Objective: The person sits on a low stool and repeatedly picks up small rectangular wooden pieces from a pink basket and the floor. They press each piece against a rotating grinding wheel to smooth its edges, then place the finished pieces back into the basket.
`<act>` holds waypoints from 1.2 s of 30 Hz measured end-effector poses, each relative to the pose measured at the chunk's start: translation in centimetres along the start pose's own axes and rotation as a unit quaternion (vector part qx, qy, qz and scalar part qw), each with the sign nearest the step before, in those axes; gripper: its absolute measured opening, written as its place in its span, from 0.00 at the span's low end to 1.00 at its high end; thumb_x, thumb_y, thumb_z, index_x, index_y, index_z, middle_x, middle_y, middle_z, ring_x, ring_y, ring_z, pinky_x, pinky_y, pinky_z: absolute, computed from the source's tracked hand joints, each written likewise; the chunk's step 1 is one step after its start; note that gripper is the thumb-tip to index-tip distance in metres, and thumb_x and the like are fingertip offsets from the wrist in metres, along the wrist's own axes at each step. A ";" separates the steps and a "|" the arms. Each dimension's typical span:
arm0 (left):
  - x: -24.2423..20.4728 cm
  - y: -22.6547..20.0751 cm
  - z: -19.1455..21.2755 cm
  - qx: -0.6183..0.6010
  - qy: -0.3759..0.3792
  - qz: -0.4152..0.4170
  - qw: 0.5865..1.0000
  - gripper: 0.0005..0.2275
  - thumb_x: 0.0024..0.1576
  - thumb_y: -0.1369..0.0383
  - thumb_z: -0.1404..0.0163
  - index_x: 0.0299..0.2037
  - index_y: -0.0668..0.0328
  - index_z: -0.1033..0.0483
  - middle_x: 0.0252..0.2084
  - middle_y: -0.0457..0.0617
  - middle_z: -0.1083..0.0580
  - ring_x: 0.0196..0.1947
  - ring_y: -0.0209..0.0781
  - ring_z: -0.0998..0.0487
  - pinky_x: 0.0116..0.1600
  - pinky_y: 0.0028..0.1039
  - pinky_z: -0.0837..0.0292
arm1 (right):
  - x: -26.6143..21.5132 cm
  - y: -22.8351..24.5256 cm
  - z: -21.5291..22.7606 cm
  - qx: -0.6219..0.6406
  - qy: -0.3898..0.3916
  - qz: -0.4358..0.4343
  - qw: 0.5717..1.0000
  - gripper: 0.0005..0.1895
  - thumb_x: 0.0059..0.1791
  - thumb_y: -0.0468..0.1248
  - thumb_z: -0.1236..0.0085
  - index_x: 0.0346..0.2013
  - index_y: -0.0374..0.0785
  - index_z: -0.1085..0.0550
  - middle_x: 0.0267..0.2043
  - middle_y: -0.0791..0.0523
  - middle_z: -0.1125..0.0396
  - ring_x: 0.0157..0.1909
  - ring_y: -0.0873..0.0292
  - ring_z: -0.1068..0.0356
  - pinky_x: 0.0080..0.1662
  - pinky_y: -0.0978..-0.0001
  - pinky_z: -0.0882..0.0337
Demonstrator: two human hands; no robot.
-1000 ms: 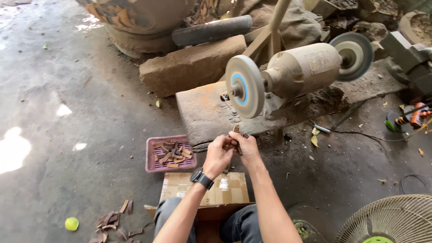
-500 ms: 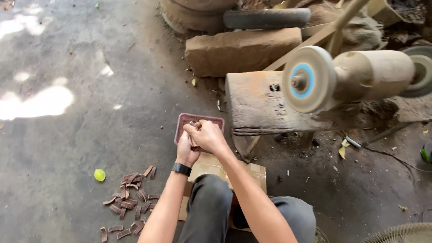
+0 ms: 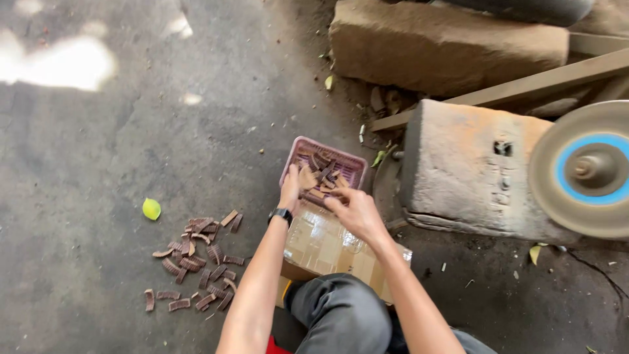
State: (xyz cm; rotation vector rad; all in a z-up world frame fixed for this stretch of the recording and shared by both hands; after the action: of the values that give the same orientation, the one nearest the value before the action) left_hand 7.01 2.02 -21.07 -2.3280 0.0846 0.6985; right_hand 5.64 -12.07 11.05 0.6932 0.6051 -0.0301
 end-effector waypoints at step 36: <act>-12.9 -7.8 25.6 0.854 -0.072 -0.048 0.514 0.12 0.55 0.77 0.48 0.48 0.57 0.30 0.50 0.57 0.34 0.52 0.61 0.31 0.45 0.42 0.22 | -5.0 18.0 -4.5 -0.078 0.131 0.153 0.976 0.27 0.47 0.44 0.40 0.60 0.41 0.28 0.49 0.51 0.25 0.40 0.49 0.23 0.39 0.59 0.25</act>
State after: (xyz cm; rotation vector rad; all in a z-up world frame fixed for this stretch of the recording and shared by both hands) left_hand -13.91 22.65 -25.49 -0.2973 0.3628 0.3206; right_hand 3.10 3.76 21.60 0.6363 0.7388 0.3972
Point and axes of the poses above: each hand's wrist, its own x-axis towards the middle knuckle, its own z-axis out of the back of the hand, y = z × x, the point moved 2 cm from there along x, towards the middle knuckle
